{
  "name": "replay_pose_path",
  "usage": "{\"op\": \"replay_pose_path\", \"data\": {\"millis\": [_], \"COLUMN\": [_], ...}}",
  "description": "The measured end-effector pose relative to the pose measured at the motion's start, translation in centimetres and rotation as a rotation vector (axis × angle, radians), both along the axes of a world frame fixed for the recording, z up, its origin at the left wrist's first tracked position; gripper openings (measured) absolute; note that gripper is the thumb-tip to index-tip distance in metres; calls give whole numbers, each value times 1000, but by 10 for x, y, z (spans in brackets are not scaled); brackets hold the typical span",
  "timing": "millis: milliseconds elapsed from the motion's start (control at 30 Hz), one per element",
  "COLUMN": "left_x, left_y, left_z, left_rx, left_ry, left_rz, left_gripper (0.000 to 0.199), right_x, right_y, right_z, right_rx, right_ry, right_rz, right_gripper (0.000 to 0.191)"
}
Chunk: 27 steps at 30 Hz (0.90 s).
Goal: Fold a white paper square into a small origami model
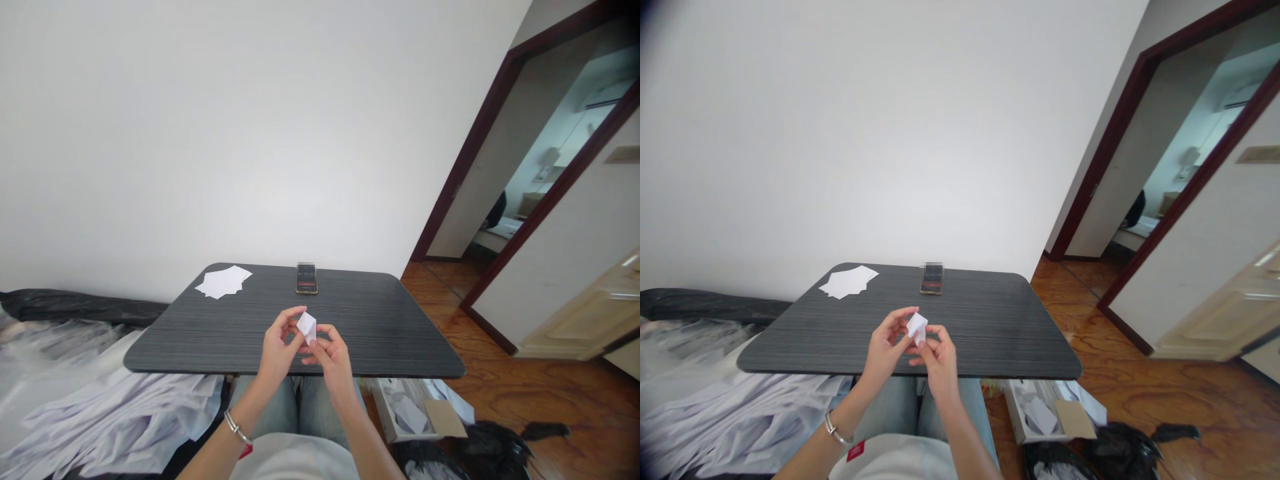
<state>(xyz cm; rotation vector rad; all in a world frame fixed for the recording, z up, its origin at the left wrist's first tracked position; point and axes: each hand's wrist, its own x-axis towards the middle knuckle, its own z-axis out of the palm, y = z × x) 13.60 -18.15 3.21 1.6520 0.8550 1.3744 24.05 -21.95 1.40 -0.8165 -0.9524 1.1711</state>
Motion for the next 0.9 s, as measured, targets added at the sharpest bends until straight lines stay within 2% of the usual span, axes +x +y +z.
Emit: {"op": "replay_pose_path", "data": {"millis": [133, 333, 600, 700, 833, 900], "left_x": [1, -2, -6, -6, -5, -5], "left_y": [0, -1, -2, 0, -1, -2], "left_z": [1, -1, -1, -2, -4, -4], "left_rx": [-53, -50, 128, 197, 263, 283], "left_ry": [4, 89, 296, 353, 419, 454], "left_rz": [-39, -5, 159, 176, 167, 171], "left_gripper": [29, 28, 31, 34, 38, 40], "right_x": [-1, 2, 9, 9, 10, 10], "right_y": [1, 4, 1, -3, -6, -7], "right_z": [-3, -9, -9, -7, -3, -1], "right_rx": [-18, -6, 78, 134, 160, 169], "right_ry": [18, -29, -189, -223, -405, -485], "right_rz": [11, -11, -322, -337, -327, -328], "right_gripper": [25, 16, 20, 24, 28, 25]}}
